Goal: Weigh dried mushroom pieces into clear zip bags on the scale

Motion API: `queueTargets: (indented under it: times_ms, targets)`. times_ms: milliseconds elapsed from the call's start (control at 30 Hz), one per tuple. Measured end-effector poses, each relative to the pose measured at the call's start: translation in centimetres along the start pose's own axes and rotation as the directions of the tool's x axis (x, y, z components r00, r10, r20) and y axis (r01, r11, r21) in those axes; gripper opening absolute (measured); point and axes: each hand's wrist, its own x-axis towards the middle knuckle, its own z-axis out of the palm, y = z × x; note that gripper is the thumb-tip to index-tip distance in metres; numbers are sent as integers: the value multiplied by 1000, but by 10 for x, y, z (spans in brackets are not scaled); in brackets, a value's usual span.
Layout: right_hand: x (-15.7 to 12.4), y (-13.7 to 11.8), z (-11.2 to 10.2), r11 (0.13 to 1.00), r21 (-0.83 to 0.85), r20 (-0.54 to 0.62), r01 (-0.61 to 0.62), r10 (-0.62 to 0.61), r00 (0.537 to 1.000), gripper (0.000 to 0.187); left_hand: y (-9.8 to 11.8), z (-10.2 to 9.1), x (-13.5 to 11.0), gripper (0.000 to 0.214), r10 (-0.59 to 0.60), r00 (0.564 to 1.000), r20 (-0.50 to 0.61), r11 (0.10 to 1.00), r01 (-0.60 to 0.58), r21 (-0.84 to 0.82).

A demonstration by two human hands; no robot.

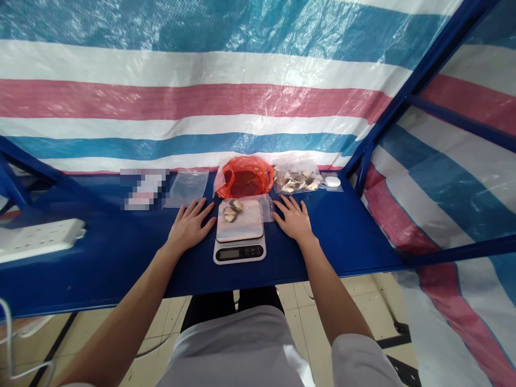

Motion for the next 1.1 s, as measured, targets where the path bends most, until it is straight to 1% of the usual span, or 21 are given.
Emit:
queueTargets:
  times_ms: [333,467,667,800,1000,1100]
  targets:
    - [-1,-1,-4,1000,-5,7,2,-2,1000,45,0,1,1,56,0,1000,18,1000,0,-4]
    - [-1,-1,-4,1000,-3,9,0,0,1000,45,1,0,1,56,-2,1000,20,1000,1,23]
    - [-1,-1,-3,1000,-1,13,5,-5,1000,47,3,-4,2,57,-5,997,71,997,0,73]
    - [-1,-1,-3,1000,10,8,2,-2,1000,46,4,-6,2,57,-14,997,80,997,8,77]
    - [-1,-1,-4,999,37,-12,-2,2,1000,44,2,-3,2,55,-26,998,55,1000,25,13]
    - [0,0,-7,992,130,-88,3,8,996,38,-2,-2,4,51,-49,999,13,996,50,-78]
